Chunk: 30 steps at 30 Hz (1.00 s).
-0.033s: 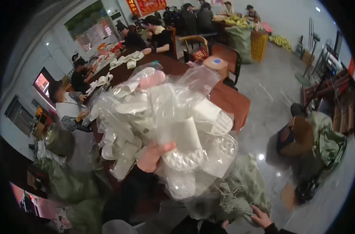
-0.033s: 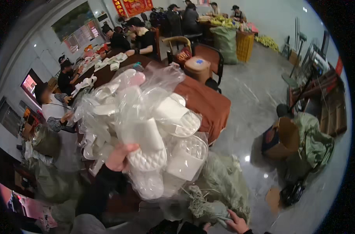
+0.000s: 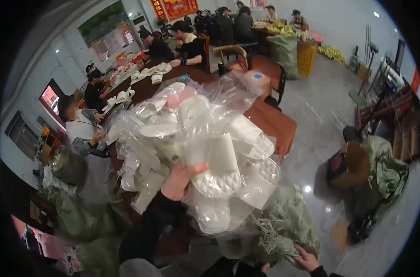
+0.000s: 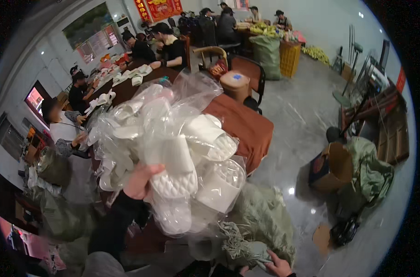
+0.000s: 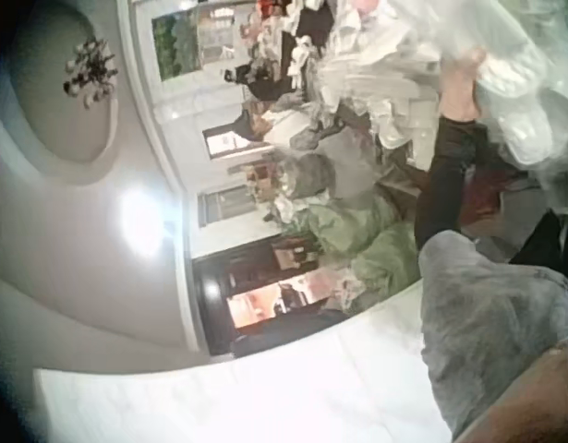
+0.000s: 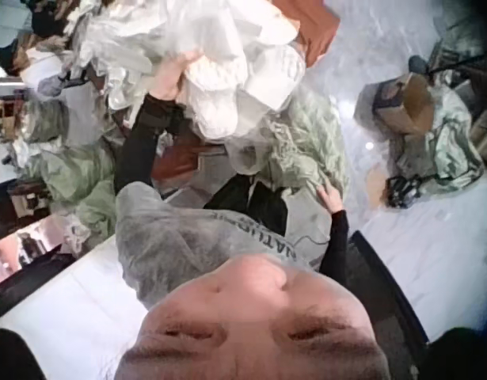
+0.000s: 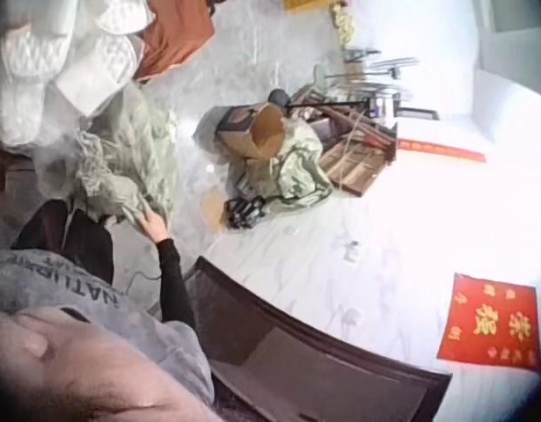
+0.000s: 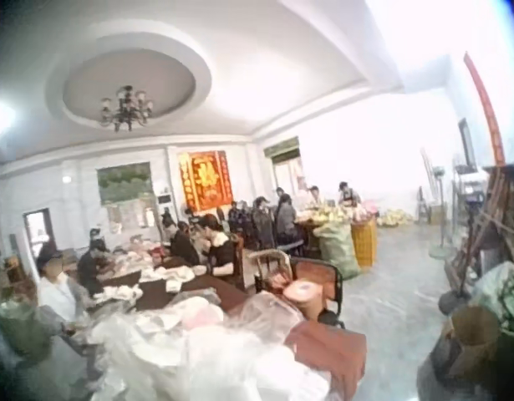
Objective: The recorder unpacks pairs of slippers from a large green sack and places them onto a central work table in a footwear workshop.
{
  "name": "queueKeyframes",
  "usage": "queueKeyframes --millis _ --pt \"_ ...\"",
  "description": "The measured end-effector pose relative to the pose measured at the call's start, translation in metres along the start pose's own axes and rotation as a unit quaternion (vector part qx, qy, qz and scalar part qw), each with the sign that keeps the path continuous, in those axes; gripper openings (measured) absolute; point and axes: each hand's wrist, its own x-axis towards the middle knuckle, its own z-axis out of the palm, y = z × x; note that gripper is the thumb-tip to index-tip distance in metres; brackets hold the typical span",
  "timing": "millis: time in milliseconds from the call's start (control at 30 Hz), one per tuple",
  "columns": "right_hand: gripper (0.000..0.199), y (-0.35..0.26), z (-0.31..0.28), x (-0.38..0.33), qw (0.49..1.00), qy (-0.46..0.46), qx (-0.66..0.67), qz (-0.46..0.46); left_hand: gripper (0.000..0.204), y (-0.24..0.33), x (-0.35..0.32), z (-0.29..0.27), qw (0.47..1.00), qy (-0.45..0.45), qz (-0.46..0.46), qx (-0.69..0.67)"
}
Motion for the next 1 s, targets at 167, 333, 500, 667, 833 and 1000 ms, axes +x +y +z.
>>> queueKeyframes --millis 167,333,500,667,833,1000 --pt "0.038 0.020 0.042 0.006 0.990 0.020 -0.138 0.022 0.042 0.090 0.043 -0.075 0.988 0.055 0.029 -0.138" --pt "0.035 0.029 0.066 -0.014 0.991 0.080 -0.103 0.035 0.038 0.151 0.101 -0.195 0.962 0.097 0.255 -0.015" --pt "0.035 -0.006 0.066 -0.021 0.993 0.070 0.035 0.086 0.036 0.155 0.169 -0.304 0.951 0.234 0.150 -0.133" --pt "0.037 0.016 0.088 -0.016 0.988 0.117 0.043 0.091 0.035 0.047 0.204 -0.381 0.911 0.394 -0.059 -0.108" --pt "0.038 -0.029 0.090 -0.025 0.994 0.075 -0.043 0.073 0.042 0.012 0.190 -0.412 0.893 0.423 -0.145 -0.051" --pt "0.035 -0.001 0.091 -0.022 0.989 0.035 -0.124 0.073 0.090 0.036 0.166 -0.368 0.948 0.222 -0.108 -0.200"
